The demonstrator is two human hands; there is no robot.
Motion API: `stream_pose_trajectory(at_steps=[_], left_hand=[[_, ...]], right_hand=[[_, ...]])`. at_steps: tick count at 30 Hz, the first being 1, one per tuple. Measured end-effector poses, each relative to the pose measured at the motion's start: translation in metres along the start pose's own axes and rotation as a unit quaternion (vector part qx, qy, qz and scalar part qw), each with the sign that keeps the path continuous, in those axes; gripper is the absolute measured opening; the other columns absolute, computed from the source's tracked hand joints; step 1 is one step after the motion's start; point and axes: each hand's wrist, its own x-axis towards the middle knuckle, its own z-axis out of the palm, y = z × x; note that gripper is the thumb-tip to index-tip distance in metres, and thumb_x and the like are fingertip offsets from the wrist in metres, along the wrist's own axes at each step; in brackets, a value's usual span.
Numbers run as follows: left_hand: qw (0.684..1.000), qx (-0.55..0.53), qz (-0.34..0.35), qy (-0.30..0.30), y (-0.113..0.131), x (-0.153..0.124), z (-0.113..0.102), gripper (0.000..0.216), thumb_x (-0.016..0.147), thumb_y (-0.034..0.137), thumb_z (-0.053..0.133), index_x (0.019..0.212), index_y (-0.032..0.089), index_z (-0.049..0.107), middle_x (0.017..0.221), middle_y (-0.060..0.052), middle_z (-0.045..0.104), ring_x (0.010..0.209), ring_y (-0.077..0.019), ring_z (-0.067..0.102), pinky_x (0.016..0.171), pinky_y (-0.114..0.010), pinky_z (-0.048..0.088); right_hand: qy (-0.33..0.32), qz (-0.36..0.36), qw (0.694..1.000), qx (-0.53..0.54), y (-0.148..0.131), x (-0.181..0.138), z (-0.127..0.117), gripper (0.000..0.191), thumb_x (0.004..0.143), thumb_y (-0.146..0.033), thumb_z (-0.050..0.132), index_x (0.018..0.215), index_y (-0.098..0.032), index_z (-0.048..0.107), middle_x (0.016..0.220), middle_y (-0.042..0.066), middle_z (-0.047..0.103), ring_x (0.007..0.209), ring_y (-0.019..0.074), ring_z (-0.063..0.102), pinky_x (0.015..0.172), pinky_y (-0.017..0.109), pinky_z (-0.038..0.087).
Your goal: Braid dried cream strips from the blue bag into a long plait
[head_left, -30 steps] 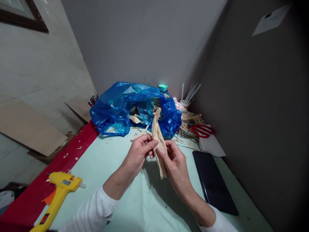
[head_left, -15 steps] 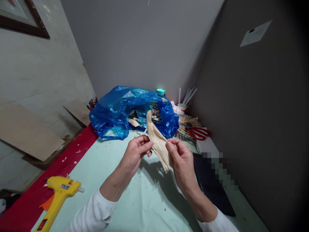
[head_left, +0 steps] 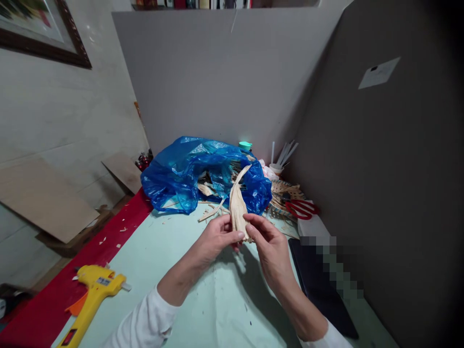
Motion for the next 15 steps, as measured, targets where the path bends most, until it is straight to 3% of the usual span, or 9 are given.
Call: stream_pose_trajectory(at_steps=[7,15], left_hand=[[0.999,-0.036,0.002,0.005,-0.001,0.003,-0.009,0.024,0.073,0.033,0.074,0.078,0.013,0.062,0.073,-0.002,0.059,0.062,-0.0116,0.055,0.06,-0.026,0.047],[0.996,-0.066,-0.002,0.061,-0.005,0.005,-0.012,0.031,0.079,0.042,0.069,0.072,0.014,0.058,0.062,0.001,0.053,0.051,-0.0076,0.048,0.051,-0.02,0.04]], right_hand=[[0.014,-0.003,1.0,0.008,-0.003,0.0,-0.004,0.03,0.082,-0.034,0.067,0.11,-0.023,0.07,0.118,0.007,0.068,0.109,0.0236,0.06,0.099,0.04,0.041],[-0.037,-0.027,0.999,0.004,-0.006,-0.003,-0.005,0.034,0.086,-0.032,0.065,0.12,-0.03,0.066,0.129,0.004,0.063,0.122,0.0234,0.054,0.106,0.041,0.037]])
